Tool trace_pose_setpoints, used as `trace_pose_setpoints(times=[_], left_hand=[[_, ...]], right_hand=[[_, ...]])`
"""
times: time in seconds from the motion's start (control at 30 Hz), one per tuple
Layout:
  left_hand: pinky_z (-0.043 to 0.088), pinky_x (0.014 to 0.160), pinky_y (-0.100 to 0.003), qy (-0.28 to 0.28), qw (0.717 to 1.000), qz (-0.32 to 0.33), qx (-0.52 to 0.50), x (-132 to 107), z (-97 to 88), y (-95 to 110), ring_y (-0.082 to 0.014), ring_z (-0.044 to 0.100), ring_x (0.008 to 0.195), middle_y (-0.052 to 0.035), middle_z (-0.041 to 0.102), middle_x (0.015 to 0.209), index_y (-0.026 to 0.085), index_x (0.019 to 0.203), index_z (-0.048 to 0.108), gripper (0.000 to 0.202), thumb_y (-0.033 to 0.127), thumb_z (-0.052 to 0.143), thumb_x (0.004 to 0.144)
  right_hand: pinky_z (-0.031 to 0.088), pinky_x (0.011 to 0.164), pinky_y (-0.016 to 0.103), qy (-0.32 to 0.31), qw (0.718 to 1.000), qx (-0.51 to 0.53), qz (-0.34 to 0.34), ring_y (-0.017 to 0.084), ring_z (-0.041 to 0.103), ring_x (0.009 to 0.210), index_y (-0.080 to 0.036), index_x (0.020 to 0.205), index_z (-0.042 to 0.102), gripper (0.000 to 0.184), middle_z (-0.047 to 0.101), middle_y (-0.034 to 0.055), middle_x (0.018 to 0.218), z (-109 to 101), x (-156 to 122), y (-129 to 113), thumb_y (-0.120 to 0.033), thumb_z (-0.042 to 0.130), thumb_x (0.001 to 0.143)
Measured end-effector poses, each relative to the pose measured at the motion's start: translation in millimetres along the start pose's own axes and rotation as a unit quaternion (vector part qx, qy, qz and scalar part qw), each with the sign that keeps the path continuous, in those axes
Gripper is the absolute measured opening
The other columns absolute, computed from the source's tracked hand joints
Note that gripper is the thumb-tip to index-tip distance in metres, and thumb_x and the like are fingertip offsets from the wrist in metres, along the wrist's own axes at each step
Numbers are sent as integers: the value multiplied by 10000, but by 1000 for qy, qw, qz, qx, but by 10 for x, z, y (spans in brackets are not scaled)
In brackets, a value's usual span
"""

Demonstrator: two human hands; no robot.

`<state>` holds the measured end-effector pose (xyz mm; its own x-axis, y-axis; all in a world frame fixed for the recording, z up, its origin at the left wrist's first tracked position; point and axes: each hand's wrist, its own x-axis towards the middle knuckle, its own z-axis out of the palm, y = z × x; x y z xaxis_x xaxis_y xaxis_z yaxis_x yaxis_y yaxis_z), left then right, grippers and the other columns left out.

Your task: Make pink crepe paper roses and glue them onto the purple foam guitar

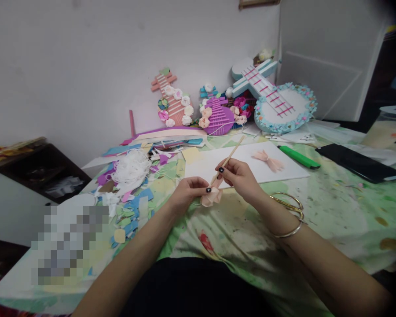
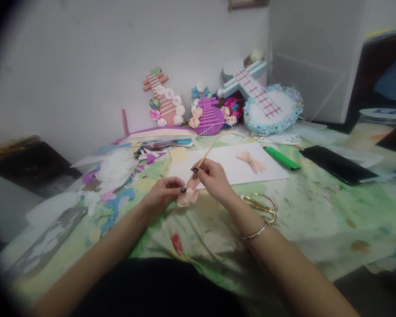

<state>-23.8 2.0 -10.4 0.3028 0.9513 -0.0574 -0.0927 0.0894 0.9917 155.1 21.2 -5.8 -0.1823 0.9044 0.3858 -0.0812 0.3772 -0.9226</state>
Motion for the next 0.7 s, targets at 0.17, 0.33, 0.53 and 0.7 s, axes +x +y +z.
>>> trace_pose_setpoints(times=[0.17, 0.33, 0.53, 0.7], left_hand=[[371, 578, -232, 2, 1000, 2, 4, -6, 5, 12, -103, 545, 573, -14, 619, 631, 108, 655, 649, 239, 220, 814, 523], [371, 581, -229, 8, 1000, 5, 2, -16, 13, 22, -103, 546, 576, -14, 618, 621, 108, 642, 643, 230, 211, 812, 525], [375, 582, -227, 7, 1000, 8, -1, -11, 11, 12, -102, 546, 584, -13, 616, 638, 109, 658, 644, 242, 220, 816, 529], [385, 585, -224, -3, 1000, 14, 6, 1, -5, -10, -100, 550, 586, -12, 615, 645, 109, 670, 646, 245, 233, 815, 543]], right_hand=[[312, 463, 218, -1, 1000, -9, -5, 84, 455, 500, -140, 817, 583, 176, 580, 2, 604, -3, -1, 10, -303, 588, 750], [325, 467, 220, -5, 1000, -18, -5, 88, 466, 507, -142, 836, 595, 187, 593, 10, 625, -3, -3, 15, -313, 588, 761], [336, 468, 220, 2, 1000, -15, -5, 92, 479, 512, -151, 830, 595, 188, 601, 12, 633, 2, -4, 9, -322, 607, 754], [338, 464, 216, 1, 1000, -17, -10, 89, 479, 507, -151, 816, 590, 173, 593, 6, 622, 1, -3, 1, -312, 597, 755]])
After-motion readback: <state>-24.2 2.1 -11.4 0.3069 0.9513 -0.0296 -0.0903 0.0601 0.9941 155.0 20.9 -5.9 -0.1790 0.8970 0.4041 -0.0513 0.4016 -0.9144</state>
